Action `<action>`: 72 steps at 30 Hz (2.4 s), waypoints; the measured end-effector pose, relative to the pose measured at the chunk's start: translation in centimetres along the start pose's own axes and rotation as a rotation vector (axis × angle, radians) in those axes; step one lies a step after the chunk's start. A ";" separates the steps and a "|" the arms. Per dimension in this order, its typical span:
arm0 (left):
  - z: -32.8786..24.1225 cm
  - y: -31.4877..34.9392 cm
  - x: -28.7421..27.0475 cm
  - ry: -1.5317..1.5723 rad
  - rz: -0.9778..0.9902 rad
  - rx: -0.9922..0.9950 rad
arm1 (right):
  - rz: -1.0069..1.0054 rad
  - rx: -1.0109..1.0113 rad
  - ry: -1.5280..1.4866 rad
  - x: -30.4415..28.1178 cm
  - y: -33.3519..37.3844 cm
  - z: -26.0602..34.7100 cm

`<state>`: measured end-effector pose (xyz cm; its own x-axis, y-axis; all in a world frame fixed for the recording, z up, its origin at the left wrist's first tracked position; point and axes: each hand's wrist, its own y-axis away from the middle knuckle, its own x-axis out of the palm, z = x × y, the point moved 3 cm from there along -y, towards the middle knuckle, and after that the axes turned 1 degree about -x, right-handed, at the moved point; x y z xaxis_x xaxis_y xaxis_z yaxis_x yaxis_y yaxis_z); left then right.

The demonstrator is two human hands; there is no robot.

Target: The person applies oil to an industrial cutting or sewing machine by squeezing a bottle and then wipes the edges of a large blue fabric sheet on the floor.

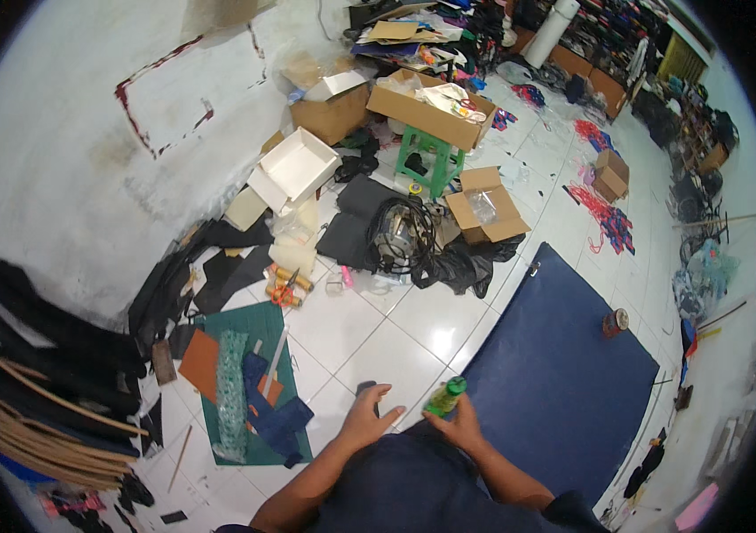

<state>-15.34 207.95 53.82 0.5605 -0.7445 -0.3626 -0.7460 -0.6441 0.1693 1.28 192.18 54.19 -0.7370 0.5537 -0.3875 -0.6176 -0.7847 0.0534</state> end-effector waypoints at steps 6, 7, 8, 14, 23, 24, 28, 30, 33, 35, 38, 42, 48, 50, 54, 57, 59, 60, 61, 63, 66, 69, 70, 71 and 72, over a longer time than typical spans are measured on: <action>0.3 -14.5 -6.3 -0.048 0.381 -0.199 | -0.103 0.057 0.180 -2.1 -10.1 -0.9; -0.5 -16.2 -6.4 -0.011 0.478 -0.210 | -0.083 0.048 0.168 -1.3 -12.0 -0.7; -1.6 -17.7 -6.2 -0.010 0.548 -0.192 | -0.052 0.040 0.168 -0.4 -14.2 0.0; 0.8 -26.8 -2.3 0.080 0.253 -0.105 | 0.214 -0.114 0.074 6.6 -26.5 -2.1; 9.0 -31.6 -14.9 0.152 -0.365 -0.310 | -0.166 0.198 0.016 14.4 -50.4 -17.8; 10.5 -31.3 -16.2 0.087 -0.384 -0.300 | -0.254 0.263 0.074 15.6 -53.3 -18.9; 15.6 -30.0 -18.9 0.159 -0.336 -0.338 | -0.445 0.542 0.097 20.2 -60.3 -22.5; 18.3 -29.8 -19.3 0.187 -0.269 -0.360 | -0.555 0.590 0.078 21.5 -62.0 -23.1; 23.2 -28.0 -21.9 0.165 -0.110 -0.408 | -0.572 0.565 0.183 21.9 -62.1 -23.6; 21.9 -29.3 -23.3 0.155 -0.011 -0.391 | -0.560 0.493 0.292 20.7 -61.9 -24.3; 24.6 -29.1 -26.9 0.099 0.099 -0.381 | -0.517 0.478 0.360 20.5 -60.8 -24.9; 26.7 -29.2 -30.7 0.097 0.037 -0.452 | -0.424 0.500 0.412 19.9 -57.1 -24.2; 27.5 -29.5 -30.8 -0.005 0.048 -0.293 | -0.285 0.521 0.434 17.5 -48.4 -24.9; 28.0 -29.2 -28.7 0.006 0.045 -0.163 | -0.209 0.541 0.483 16.9 -45.2 -24.9; 27.8 -30.1 -24.4 -0.010 0.269 -0.162 | -0.087 0.506 0.670 14.0 -40.2 -25.4; 28.8 -31.4 -20.8 -0.143 0.460 0.032 | -0.042 0.427 0.738 11.5 -36.5 -27.5; 27.5 -33.7 -17.6 -0.232 0.635 0.192 | -0.010 0.396 0.800 10.2 -34.5 -27.7; 26.3 -34.6 -16.1 -0.338 0.642 0.343 | -0.034 0.363 0.836 9.0 -33.4 -28.1; 26.5 -35.4 -14.7 -0.343 0.695 0.400 | -0.027 0.361 0.829 8.2 -32.1 -28.8; 28.1 -36.8 -12.2 -0.341 0.784 0.494 | -0.014 0.417 0.852 6.8 -30.6 -27.8; 30.1 -39.2 -7.7 -0.338 0.880 0.600 | -0.076 0.435 0.831 4.9 -27.5 -29.8; 33.2 -41.7 -2.7 -0.369 1.047 0.662 | -0.201 0.407 0.864 3.6 -25.4 -30.5; 34.8 -42.6 -1.0 -0.377 1.119 0.685 | -0.237 0.391 0.870 3.3 -24.1 -31.4; 36.7 -43.4 1.1 -0.388 1.185 0.712 | -0.241 0.380 0.893 3.0 -23.4 -32.1; 37.6 -44.0 2.9 -0.397 1.254 0.695 | -0.250 0.372 0.911 2.6 -22.7 -32.3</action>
<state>5.62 240.73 10.89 -0.6080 -0.5685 -0.5543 -0.7390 0.6604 0.1333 22.30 202.41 22.24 -0.1809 0.1447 -0.9728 -0.8864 -0.4525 0.0975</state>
